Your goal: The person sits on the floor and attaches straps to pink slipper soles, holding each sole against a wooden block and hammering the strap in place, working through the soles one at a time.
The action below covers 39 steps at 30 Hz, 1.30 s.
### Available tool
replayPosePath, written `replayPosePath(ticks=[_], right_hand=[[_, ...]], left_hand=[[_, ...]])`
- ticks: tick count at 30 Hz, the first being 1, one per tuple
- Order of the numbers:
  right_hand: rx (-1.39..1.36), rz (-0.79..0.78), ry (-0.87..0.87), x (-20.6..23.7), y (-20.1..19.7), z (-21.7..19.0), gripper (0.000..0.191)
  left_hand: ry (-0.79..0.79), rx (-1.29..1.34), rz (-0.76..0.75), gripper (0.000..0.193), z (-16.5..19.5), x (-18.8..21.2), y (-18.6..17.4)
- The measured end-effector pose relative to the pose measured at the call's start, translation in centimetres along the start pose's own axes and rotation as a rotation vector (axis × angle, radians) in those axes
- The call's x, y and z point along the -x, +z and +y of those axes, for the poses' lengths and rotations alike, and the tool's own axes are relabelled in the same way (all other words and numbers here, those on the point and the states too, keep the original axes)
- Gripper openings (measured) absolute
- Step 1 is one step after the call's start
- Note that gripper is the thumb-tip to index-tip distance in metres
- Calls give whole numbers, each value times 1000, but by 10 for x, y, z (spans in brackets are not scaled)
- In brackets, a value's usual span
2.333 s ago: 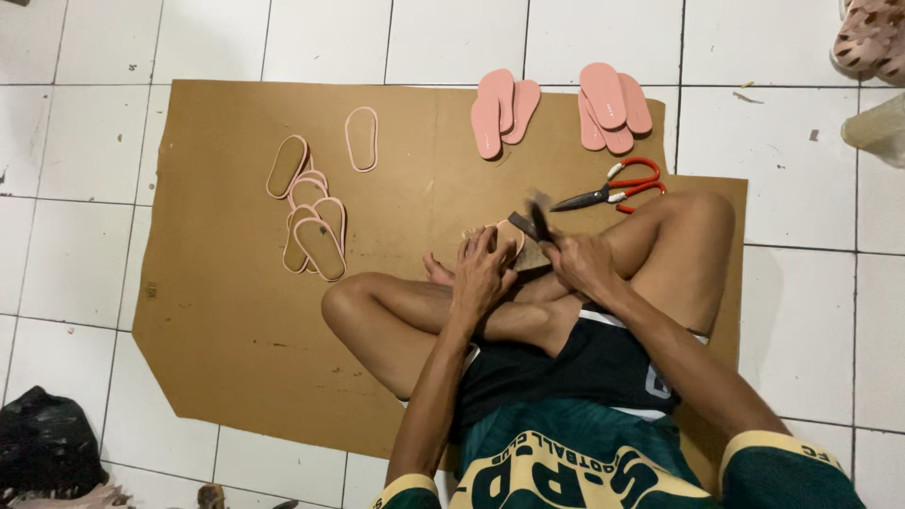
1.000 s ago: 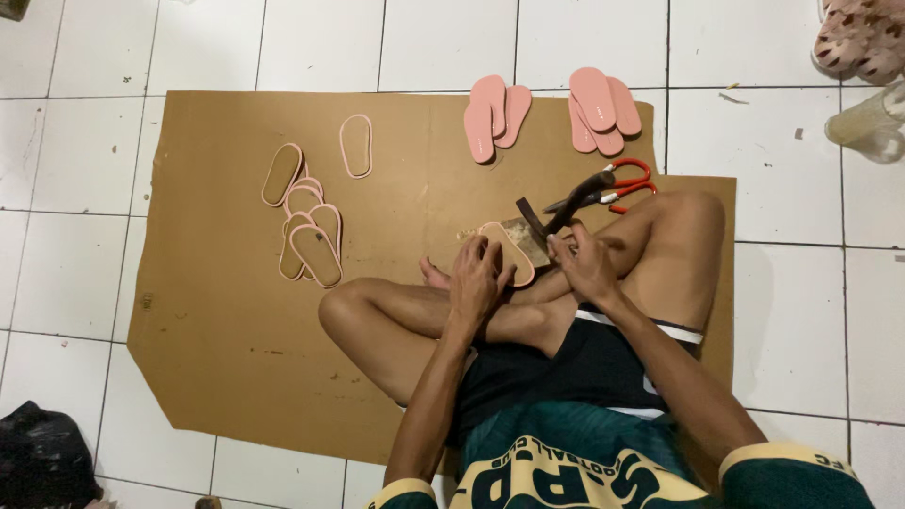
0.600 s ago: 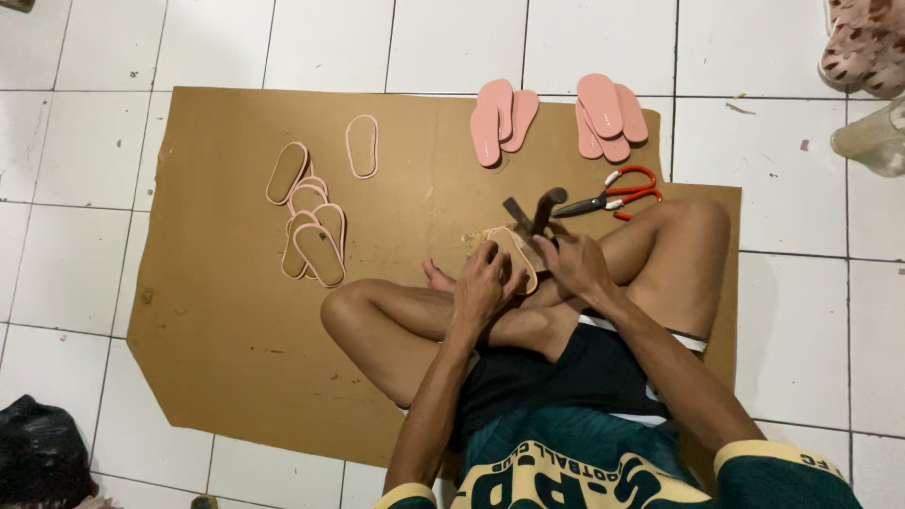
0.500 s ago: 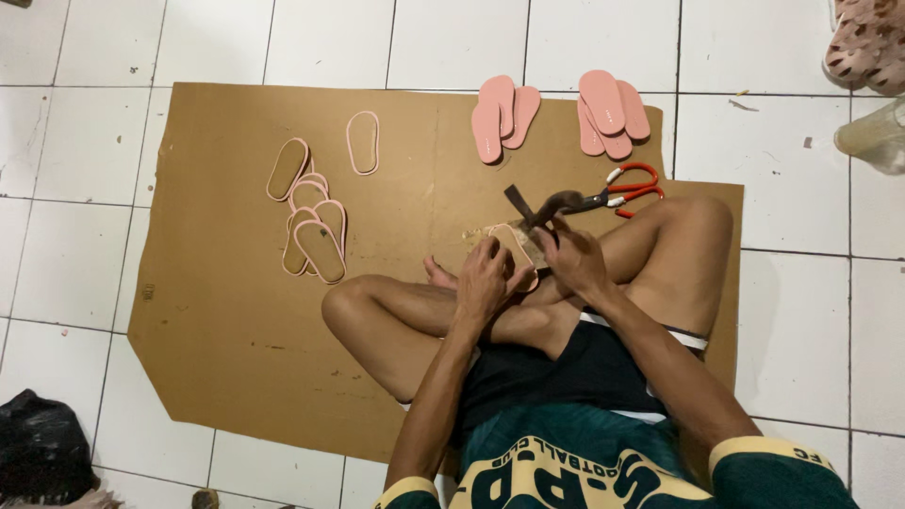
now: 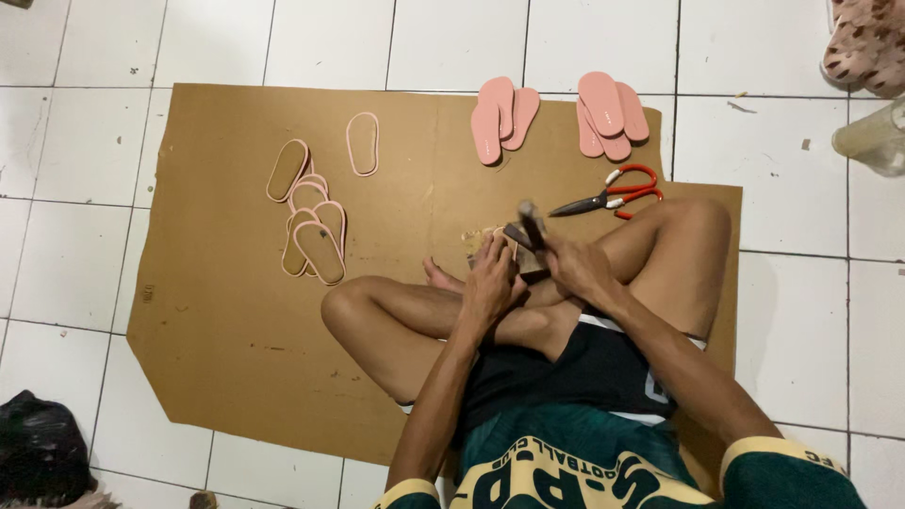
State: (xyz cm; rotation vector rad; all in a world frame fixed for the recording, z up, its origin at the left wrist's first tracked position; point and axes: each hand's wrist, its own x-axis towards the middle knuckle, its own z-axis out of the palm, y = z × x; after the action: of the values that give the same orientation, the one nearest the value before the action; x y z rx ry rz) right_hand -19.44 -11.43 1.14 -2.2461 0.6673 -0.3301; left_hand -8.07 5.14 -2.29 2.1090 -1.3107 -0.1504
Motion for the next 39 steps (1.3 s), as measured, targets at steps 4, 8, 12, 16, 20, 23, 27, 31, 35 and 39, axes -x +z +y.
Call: replayPosePath(ticks=[4, 8, 12, 16, 20, 23, 27, 31, 35, 39], right_hand=[[161, -167, 108, -18, -3, 15, 35], [29, -40, 165, -27, -8, 16, 38], [-28, 12, -24, -19, -4, 7, 32], [156, -242, 43, -20, -7, 9, 31], [131, -115, 126, -32, -7, 11, 40], [90, -87, 22, -25, -2, 11, 33], [108, -208, -2, -16, -3, 13, 33], [140, -92, 29, -20, 0, 14, 37], [273, -420, 14, -22, 2, 21, 36], [-112, -231, 107, -7, -2, 37, 35]], left_hand=[[31, -8, -10, 59, -2, 0, 0], [43, -49, 24, 54, -1, -1, 0], [47, 0, 6, 55, 0, -2, -2], [59, 15, 32, 58, 2, -2, -2], [-15, -17, -16, 47, 4, -2, -1], [-3, 25, 29, 55, 5, -4, -4], [-10, 53, 29, 54, 7, -4, -8], [-43, 93, 33, 47, 4, -2, -6], [-81, 43, 18, 37, -4, -1, 1], [-177, 80, 115, 37, -5, -3, 3]])
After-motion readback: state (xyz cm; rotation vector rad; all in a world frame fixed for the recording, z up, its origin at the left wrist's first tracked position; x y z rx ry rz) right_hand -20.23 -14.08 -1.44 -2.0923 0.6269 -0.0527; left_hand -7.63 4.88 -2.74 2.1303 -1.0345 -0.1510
